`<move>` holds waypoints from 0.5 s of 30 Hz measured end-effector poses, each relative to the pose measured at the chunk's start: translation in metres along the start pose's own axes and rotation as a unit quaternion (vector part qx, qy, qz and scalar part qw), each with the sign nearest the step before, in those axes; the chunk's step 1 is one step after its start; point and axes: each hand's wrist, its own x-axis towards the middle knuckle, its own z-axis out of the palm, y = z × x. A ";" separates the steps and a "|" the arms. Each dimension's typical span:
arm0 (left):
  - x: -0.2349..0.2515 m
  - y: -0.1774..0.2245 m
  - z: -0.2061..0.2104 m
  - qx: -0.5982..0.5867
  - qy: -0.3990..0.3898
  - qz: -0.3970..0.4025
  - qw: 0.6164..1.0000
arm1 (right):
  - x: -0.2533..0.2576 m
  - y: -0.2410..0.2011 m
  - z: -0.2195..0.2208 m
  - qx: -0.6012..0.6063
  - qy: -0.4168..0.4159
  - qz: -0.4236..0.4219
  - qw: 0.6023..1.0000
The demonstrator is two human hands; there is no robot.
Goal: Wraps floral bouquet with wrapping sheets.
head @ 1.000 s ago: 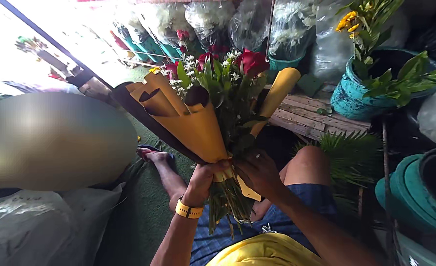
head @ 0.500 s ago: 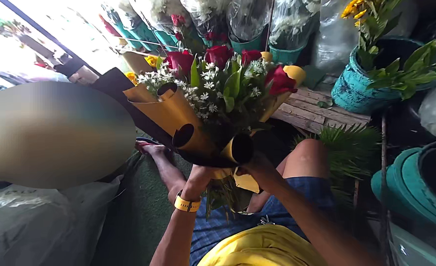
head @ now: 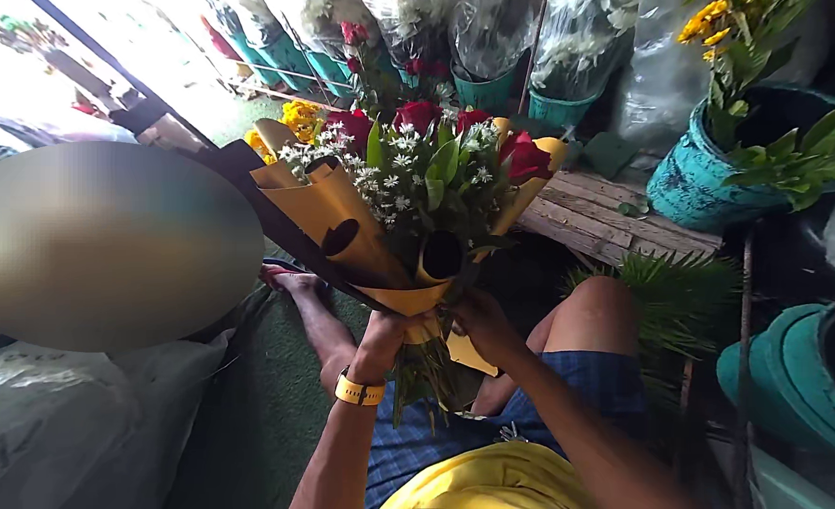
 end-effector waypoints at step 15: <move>0.022 -0.025 -0.041 0.008 0.060 -0.011 0.998 | 0.037 0.010 0.011 -0.049 -0.020 0.067 0.996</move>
